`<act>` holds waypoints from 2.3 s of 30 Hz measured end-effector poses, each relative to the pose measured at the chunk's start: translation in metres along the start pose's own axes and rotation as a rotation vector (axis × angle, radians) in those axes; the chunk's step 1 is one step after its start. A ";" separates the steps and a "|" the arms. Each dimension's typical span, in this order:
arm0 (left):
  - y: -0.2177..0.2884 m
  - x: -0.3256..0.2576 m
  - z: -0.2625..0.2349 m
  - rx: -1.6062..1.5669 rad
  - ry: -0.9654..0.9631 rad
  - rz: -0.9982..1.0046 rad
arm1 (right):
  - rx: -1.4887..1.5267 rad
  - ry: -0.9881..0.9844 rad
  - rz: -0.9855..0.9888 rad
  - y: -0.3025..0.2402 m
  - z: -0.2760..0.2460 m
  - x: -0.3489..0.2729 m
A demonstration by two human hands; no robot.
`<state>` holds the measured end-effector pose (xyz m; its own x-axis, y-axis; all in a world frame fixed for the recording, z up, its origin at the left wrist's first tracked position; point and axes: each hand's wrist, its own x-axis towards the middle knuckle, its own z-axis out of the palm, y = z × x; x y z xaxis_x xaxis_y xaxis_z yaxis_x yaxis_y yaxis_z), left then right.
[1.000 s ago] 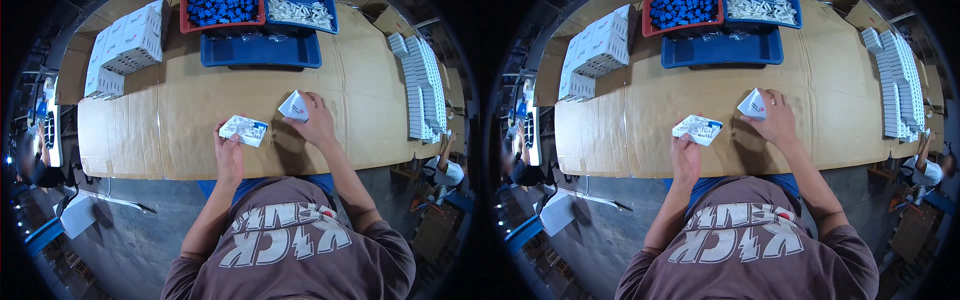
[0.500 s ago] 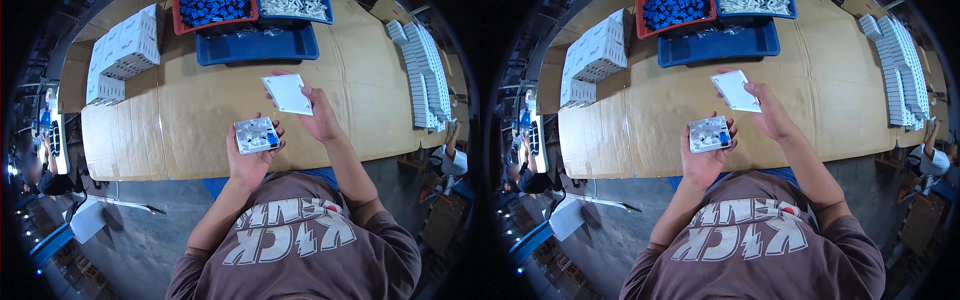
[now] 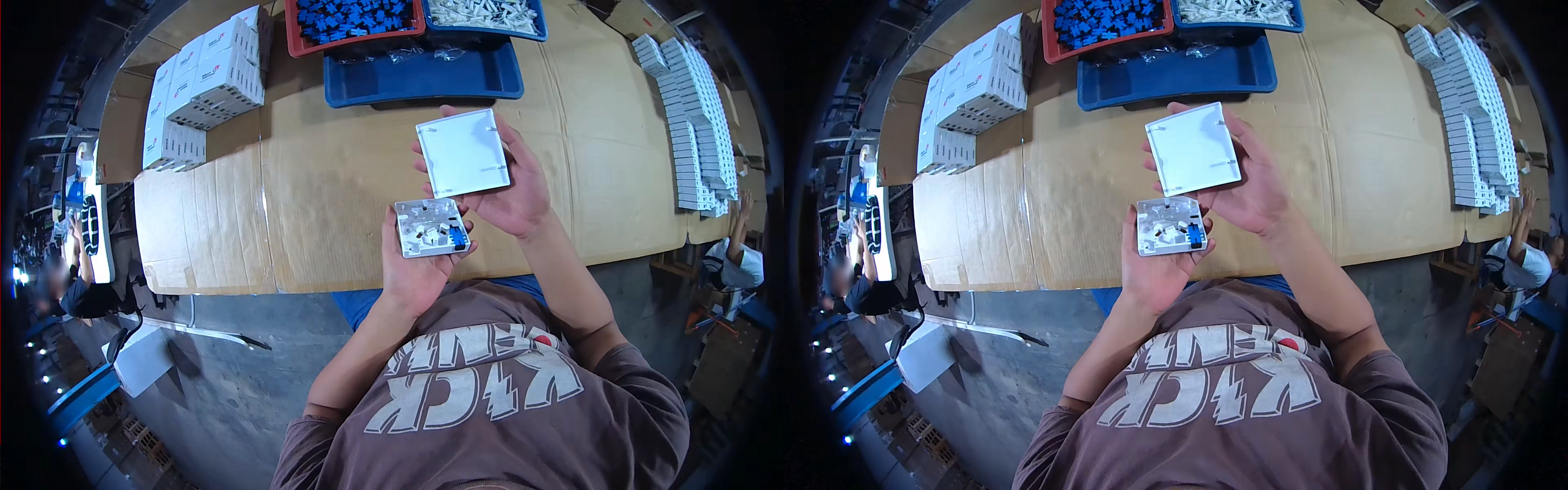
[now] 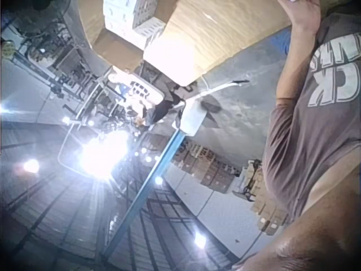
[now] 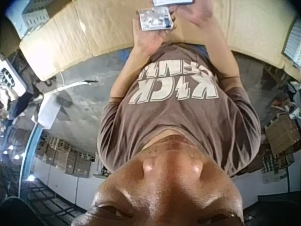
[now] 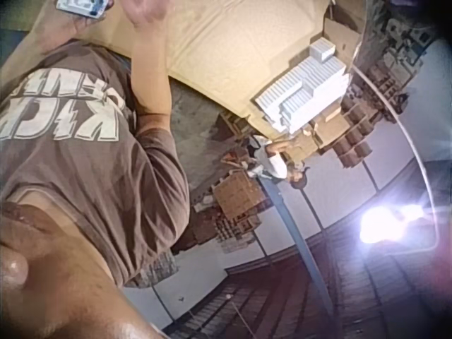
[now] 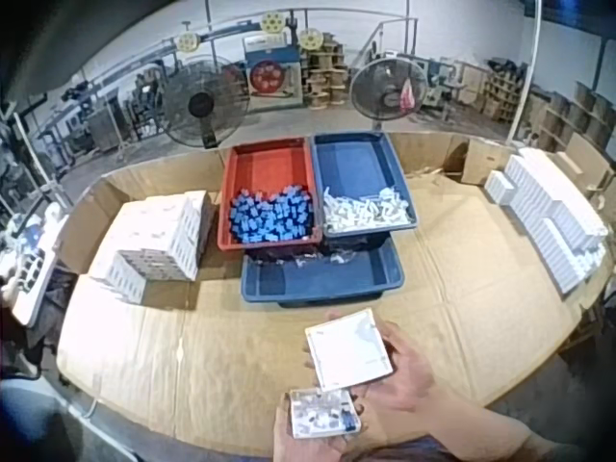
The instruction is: The recorder is assembling small electronic or plastic components into white rectangular boxes at a factory workstation.
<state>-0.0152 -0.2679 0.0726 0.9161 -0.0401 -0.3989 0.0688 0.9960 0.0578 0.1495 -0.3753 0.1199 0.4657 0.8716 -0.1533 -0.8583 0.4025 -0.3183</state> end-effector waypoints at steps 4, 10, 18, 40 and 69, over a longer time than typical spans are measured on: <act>-0.001 0.001 0.005 0.005 0.009 0.011 | -0.493 0.114 -0.090 0.000 -0.017 0.001; 0.001 0.000 0.015 0.053 0.093 -0.022 | -0.867 0.086 0.009 -0.002 -0.030 -0.001; -0.004 0.003 -0.003 0.038 0.046 -0.013 | -1.100 -0.005 0.123 0.005 -0.030 0.001; -0.006 0.003 -0.009 0.023 0.201 0.020 | -1.351 -0.115 0.184 0.024 -0.041 0.004; 0.008 0.014 -0.008 0.105 0.334 -0.021 | -1.244 -0.080 0.331 0.030 -0.060 0.020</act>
<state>-0.0050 -0.2594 0.0602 0.7353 -0.0150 -0.6775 0.1429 0.9807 0.1335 0.1458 -0.3629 0.0514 0.2190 0.9109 -0.3497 -0.1324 -0.3273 -0.9356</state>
